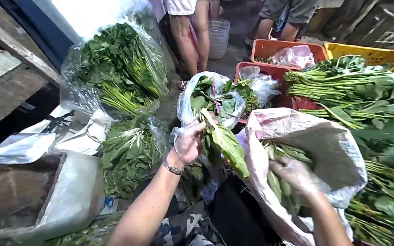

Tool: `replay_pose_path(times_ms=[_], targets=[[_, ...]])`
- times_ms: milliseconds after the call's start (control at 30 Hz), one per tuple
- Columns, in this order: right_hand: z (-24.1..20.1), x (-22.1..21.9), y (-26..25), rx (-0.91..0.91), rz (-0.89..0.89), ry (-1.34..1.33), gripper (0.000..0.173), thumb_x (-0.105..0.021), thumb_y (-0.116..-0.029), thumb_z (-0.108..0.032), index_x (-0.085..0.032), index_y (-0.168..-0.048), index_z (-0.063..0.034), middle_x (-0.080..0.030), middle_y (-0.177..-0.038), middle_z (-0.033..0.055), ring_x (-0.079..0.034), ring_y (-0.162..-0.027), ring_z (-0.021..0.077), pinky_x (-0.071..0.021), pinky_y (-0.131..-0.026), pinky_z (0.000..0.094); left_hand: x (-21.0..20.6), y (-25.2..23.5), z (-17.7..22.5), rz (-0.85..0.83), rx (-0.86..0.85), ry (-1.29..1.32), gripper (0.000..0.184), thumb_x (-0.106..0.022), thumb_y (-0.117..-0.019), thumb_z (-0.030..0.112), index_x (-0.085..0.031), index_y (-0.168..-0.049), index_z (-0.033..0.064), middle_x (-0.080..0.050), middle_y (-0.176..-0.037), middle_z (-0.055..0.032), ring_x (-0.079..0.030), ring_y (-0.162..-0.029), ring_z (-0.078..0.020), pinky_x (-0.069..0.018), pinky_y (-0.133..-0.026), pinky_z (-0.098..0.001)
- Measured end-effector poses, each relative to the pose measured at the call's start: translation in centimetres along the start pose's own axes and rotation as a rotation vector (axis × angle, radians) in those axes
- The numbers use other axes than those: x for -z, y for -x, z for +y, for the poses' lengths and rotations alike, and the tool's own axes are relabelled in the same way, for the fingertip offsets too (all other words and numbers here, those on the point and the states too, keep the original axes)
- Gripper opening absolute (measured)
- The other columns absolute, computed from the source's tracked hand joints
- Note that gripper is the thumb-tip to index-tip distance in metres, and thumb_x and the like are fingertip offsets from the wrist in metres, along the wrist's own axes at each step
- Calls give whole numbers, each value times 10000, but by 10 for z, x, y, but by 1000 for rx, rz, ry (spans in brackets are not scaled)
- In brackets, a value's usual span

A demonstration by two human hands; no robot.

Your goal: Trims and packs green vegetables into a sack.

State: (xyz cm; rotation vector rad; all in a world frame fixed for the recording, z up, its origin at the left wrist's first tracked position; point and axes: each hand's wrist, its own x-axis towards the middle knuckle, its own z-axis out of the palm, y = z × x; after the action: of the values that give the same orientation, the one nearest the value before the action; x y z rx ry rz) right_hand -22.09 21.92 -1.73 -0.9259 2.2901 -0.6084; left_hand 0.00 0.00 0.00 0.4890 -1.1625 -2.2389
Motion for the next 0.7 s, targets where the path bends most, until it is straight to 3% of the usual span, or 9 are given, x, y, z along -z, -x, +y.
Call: replay_pose_path(times_ms=[100,200,233,267,300,333,400,567,700], targets=[[11,-9,-17,-18,-55,182,441,-685,-972,-377,-694,-1278,-59,-679,-1219,269,-626,-1173,463,-429,-1000,701,-4,5,4,-22,-29,-40,369,-345,-1000,92,-579,-1279,150,-734,-1071,-6,-704,-954,-101,-593,-826,-274],[11,27,7,174,281,40,573,-776,-882,-380,-655,-1369,-103,-613,-1281,313,-591,-1181,499,-430,-969,744,-24,3,12,-125,0,-85,309,-476,-984,62,-570,-1272,120,-713,-1067,-24,-692,-940,-107,-591,-827,-278],[10,35,16,281,458,-31,551,-779,-864,-367,-681,-1322,-75,-648,-1227,281,-633,-1121,435,-480,-944,674,-38,0,12,-164,22,-122,313,-517,-967,71,-574,-1270,125,-712,-1038,-15,-692,-905,-96,-593,-799,-267],[6,40,24,393,607,-126,483,-761,-873,-347,-704,-1250,-51,-693,-1162,192,-673,-1046,289,-540,-912,518,-55,-3,11,-201,42,-171,310,-536,-965,69,-570,-1270,113,-708,-1011,-12,-690,-869,-89,-596,-767,-257],[-2,43,30,514,679,-265,387,-738,-899,-345,-710,-1163,-63,-719,-1089,46,-681,-949,90,-582,-841,310,-75,-6,9,-235,60,-238,304,-552,-966,63,-561,-1268,89,-697,-987,-10,-684,-835,-81,-596,-739,-246],[-16,42,34,623,648,-432,318,-737,-914,-337,-700,-1117,-95,-726,-1042,-57,-674,-873,-4,-590,-763,213,-94,-10,5,-264,67,-299,298,-574,-954,49,-575,-1251,68,-692,-962,-11,-671,-805,-75,-586,-711,-238],[-37,42,36,698,463,-557,319,-744,-904,-253,-686,-1159,-70,-729,-1016,-70,-675,-836,-16,-593,-744,202,-122,-17,-7,-336,66,-419,347,-609,-954,6,-547,-1294,39,-686,-985,-22,-664,-807,-63,-578,-730,-230],[-25,64,14,436,187,-502,136,-687,-877,-7,-704,-997,-68,-683,-806,-67,-611,-677,-21,-531,-619,162,-121,-41,-36,-438,219,-566,236,-544,-993,9,-566,-1228,13,-655,-887,-21,-613,-697,-45,-523,-616,-195],[-10,71,2,312,-84,-525,175,-562,-970,-15,-693,-1084,-35,-676,-803,-35,-594,-633,3,-518,-586,164,-103,-47,-42,-512,462,-403,253,-454,-1019,-8,-565,-1246,8,-699,-992,-60,-690,-841,-114,-587,-769,-273]])
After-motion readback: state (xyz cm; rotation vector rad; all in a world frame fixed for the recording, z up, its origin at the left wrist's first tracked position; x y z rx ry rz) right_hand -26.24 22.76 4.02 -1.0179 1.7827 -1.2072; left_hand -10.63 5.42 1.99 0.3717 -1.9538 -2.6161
